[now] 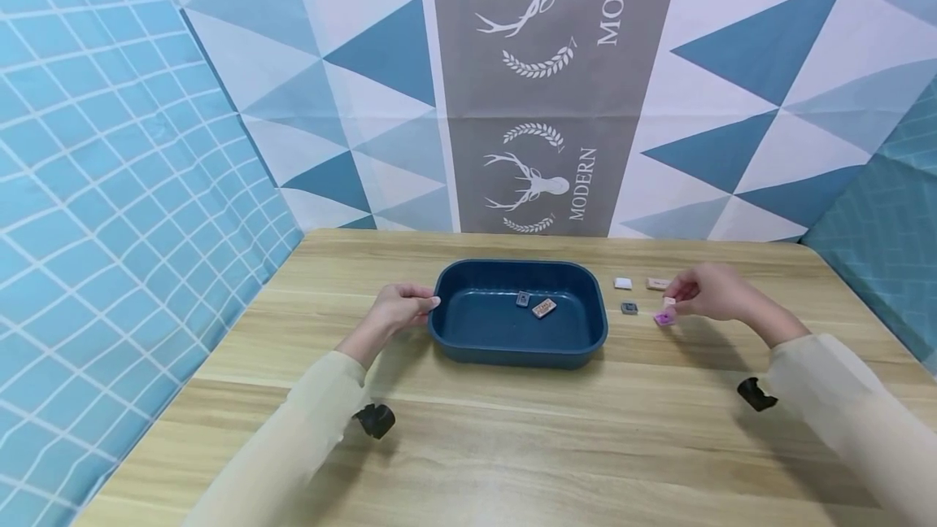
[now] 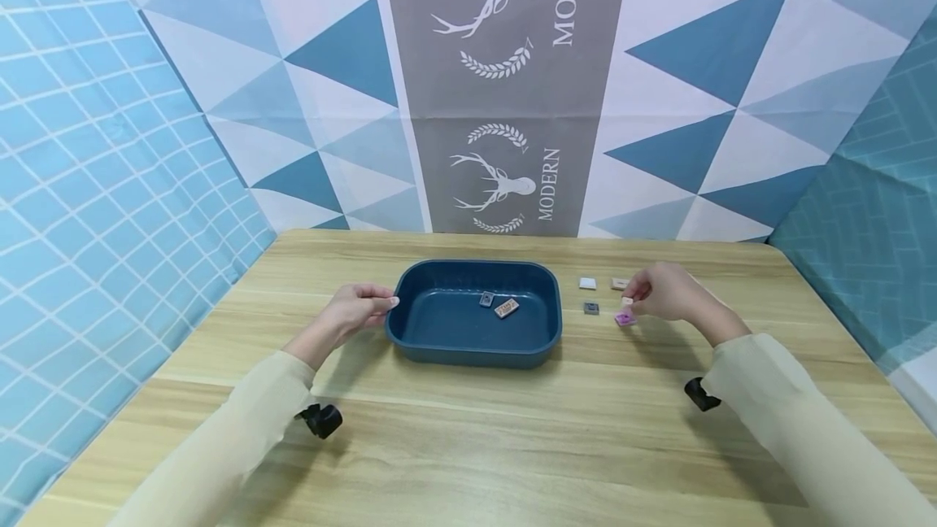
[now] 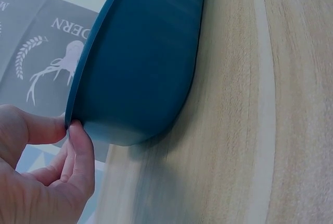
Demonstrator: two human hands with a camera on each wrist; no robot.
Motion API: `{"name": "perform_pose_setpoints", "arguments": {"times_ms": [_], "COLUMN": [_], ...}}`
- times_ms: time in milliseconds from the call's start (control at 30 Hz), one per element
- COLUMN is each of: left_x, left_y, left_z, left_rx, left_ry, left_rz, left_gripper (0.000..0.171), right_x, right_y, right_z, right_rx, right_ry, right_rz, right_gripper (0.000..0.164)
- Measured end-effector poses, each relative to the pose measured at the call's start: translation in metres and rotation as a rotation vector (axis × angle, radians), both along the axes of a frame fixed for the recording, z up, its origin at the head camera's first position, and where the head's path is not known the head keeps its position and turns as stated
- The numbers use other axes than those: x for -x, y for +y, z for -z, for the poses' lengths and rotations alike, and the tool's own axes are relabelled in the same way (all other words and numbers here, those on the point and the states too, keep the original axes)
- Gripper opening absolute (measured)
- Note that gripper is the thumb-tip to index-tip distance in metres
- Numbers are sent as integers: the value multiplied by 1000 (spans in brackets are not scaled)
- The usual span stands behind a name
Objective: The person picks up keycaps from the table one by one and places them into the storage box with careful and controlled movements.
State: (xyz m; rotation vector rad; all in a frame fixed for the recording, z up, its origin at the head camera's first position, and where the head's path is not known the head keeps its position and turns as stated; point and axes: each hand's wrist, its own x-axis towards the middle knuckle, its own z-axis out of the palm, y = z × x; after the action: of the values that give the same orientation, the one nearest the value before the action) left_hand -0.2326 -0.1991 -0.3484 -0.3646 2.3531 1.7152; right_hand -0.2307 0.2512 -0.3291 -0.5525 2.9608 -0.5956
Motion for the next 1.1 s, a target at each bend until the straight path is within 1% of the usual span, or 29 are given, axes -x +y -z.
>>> {"name": "perform_pose_setpoints", "arguments": {"times_ms": [167, 367, 500, 700, 867, 1100], "left_x": [0, 0, 0, -1, 0, -1], "left_y": [0, 1, 1, 1, 2, 1], "left_z": [0, -1, -1, 0, -1, 0], "left_rx": [-4, -11, 1, 6, 6, -1], "left_ry": [5, 11, 10, -4, 5, 12], "left_rz": [6, 5, 5, -2, 1, 8], "left_gripper": [29, 27, 25, 25, 25, 26], "right_x": [3, 4, 5, 4, 5, 9], "right_y": [-1, -4, -6, -11, -17, -27], "right_z": [-2, -8, -12, -14, -18, -26], "right_rx": [14, 40, 51, 43, 46, 38], "right_ry": [-4, -44, -60, -52, -57, -78], "right_rz": [-17, -1, 0, -12, -23, -38], "right_gripper": [13, 12, 11, 14, 16, 14]}}
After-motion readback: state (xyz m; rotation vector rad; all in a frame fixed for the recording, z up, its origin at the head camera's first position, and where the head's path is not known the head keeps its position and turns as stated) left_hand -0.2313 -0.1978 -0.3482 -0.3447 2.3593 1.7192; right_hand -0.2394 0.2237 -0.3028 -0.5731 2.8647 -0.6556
